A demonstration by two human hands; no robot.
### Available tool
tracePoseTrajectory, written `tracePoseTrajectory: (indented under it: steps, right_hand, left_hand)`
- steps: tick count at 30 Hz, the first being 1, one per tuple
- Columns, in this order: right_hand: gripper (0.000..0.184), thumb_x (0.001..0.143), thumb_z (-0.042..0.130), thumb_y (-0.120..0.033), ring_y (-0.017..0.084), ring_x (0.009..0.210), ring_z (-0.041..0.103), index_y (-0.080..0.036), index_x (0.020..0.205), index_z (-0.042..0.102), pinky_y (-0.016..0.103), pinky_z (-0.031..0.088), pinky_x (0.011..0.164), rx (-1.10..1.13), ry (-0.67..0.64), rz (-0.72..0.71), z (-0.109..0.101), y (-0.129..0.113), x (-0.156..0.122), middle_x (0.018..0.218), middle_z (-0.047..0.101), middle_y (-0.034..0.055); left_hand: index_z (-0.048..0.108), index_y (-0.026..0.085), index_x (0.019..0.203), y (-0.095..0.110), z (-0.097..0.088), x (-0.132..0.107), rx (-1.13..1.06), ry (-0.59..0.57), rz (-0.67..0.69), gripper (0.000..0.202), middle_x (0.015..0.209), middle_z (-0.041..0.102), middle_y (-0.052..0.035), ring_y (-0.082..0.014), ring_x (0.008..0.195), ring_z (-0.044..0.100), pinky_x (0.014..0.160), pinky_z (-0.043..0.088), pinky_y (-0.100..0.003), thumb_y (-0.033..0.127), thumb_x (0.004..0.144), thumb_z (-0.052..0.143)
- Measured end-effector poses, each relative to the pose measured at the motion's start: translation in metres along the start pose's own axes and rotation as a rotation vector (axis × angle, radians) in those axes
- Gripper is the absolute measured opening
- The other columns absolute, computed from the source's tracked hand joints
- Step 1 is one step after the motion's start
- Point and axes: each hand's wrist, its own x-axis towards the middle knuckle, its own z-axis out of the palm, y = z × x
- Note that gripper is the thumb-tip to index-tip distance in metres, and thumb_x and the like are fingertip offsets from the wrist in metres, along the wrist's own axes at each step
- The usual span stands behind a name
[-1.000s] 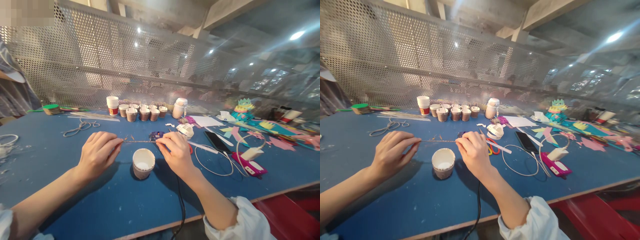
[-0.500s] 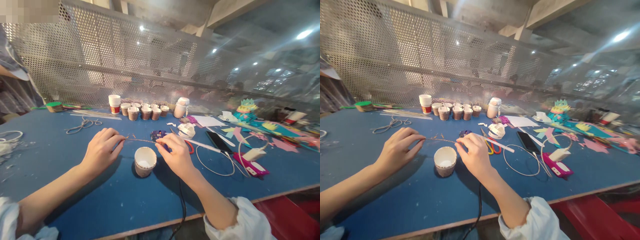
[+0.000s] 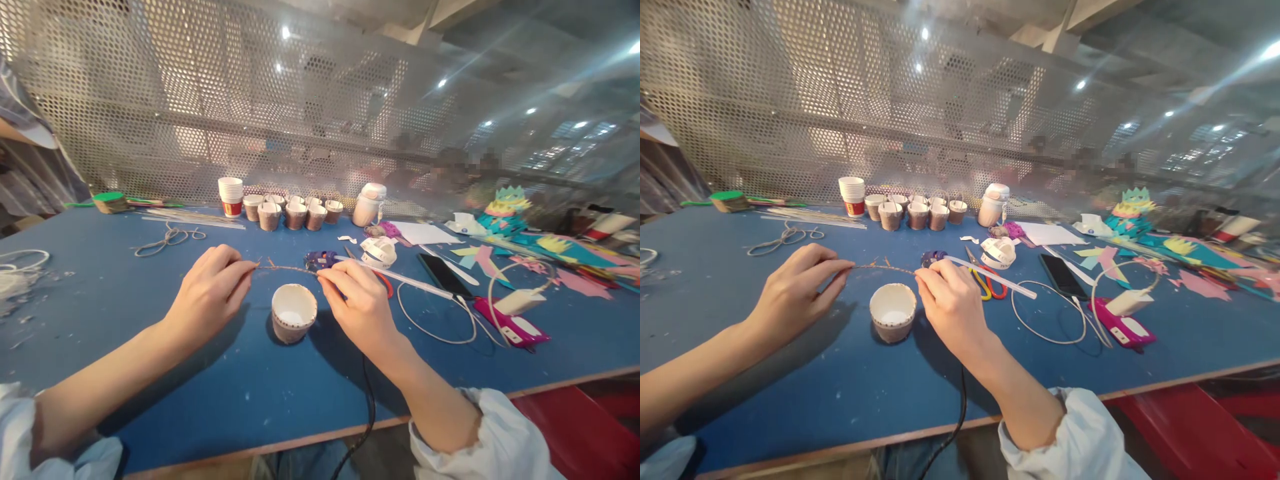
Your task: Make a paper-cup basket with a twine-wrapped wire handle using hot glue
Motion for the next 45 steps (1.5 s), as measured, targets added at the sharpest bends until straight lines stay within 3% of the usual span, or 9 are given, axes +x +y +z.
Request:
tracePoseTrajectory:
  steps: [6, 12, 25, 45]
  right_hand:
    - [0.017, 0.090, 0.053, -0.013, 0.017, 0.072, 0.063, -0.018, 0.086, 0.070, 0.031, 0.049, 0.067, 0.011, -0.042, 0.010, -0.001, 0.000, -0.002, 0.079, 0.066, 0.0068]
    - [0.016, 0.089, 0.054, -0.013, 0.017, 0.070, 0.063, -0.016, 0.088, 0.070, 0.030, 0.050, 0.065, 0.006, -0.109, 0.004, 0.000, 0.001, -0.004, 0.077, 0.067, 0.0072]
    - [0.012, 0.083, 0.062, -0.013, 0.015, 0.067, 0.064, -0.019, 0.082, 0.072, 0.026, 0.052, 0.061, 0.335, -0.065, 0.167, -0.007, -0.005, 0.001, 0.078, 0.070, 0.0036]
    - [0.011, 0.084, 0.060, -0.016, 0.012, 0.061, 0.059, -0.017, 0.082, 0.071, 0.026, 0.049, 0.057, 0.457, -0.059, 0.339, -0.012, -0.012, 0.005, 0.073, 0.067, 0.0023]
  left_hand:
    - [0.068, 0.021, 0.085, 0.006, -0.007, 0.004, -0.109, -0.074, -0.129, 0.024, 0.080, 0.061, -0.0036, -0.0159, 0.074, 0.059, 0.065, 0.050, -0.027, 0.025, 0.089, 0.045]
    - [0.068, 0.020, 0.084, 0.009, -0.013, 0.007, -0.134, -0.072, -0.115, 0.022, 0.079, 0.062, -0.0033, -0.0161, 0.075, 0.060, 0.067, 0.051, -0.027, 0.024, 0.088, 0.046]
    - [0.069, 0.021, 0.083, 0.016, -0.023, 0.014, -0.312, -0.163, -0.259, 0.019, 0.078, 0.064, -0.0017, -0.0133, 0.066, 0.058, 0.054, 0.047, -0.023, 0.029, 0.084, 0.052]
    - [0.070, 0.022, 0.080, 0.019, -0.032, 0.021, -0.444, -0.273, -0.405, 0.020, 0.077, 0.068, -0.0010, -0.0156, 0.067, 0.060, 0.061, 0.045, -0.027, 0.036, 0.080, 0.056]
